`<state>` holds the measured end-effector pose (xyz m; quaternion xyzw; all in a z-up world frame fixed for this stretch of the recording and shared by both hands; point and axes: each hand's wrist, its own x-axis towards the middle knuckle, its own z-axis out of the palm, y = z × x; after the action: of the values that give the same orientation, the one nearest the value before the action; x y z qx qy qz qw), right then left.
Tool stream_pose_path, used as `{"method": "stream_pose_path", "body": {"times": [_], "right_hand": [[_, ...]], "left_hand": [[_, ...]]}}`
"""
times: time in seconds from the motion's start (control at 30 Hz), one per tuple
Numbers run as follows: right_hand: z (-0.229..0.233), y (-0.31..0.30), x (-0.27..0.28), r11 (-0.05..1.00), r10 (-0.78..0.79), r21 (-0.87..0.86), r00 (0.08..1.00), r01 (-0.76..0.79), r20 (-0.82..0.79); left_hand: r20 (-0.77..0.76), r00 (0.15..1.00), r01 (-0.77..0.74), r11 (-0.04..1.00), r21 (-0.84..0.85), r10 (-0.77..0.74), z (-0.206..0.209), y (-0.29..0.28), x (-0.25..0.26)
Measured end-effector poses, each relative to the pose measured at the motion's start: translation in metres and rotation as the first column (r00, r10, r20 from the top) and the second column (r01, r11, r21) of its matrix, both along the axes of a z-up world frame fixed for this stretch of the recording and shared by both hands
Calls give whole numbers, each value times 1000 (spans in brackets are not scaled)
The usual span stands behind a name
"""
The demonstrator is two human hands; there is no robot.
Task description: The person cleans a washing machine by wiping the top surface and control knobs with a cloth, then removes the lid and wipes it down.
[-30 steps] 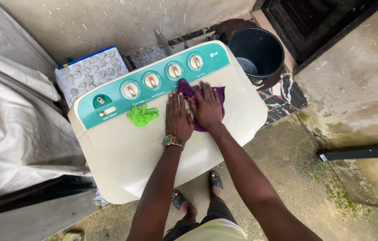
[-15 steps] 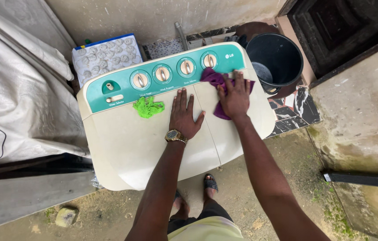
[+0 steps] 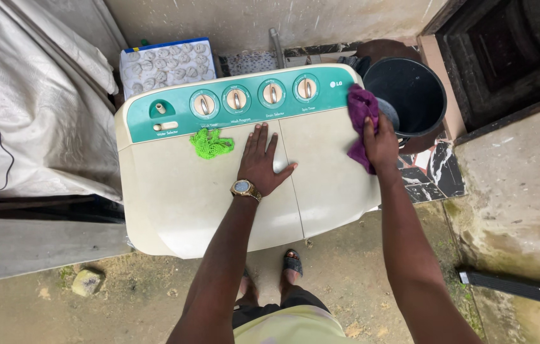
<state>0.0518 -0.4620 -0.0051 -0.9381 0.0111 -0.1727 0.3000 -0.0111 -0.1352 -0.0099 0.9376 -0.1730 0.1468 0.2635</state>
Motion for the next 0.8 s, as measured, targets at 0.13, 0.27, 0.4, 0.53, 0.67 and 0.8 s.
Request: {"method": "stream_pose_path", "body": {"times": [0.13,0.27,0.4,0.53,0.67,0.8], "right_hand": [[-3,3,-30,999,39,23,999,-38,-5],[-9,15,-61,988,-2,-152,995,17,99],[-21,20,-91,942,-26,-330,993,63,113],[-32,39,-121,952,1,-304,994,33,111],[-28,71,-150,939,77,-342,987,-25,139],[-7,100,-168,933,276,-276,952,-232,132]], "left_hand": [[0,1000,-11,1000,15,11,0,0,0],[8,1000,-13,999,34,12,0,0,1],[21,1000,-16,997,77,15,-1,-2,1],[4,999,-35,996,81,35,0,-2,1],[9,999,-33,996,79,33,1,-3,-1],[33,999,-38,995,87,35,0,-2,-1]]}}
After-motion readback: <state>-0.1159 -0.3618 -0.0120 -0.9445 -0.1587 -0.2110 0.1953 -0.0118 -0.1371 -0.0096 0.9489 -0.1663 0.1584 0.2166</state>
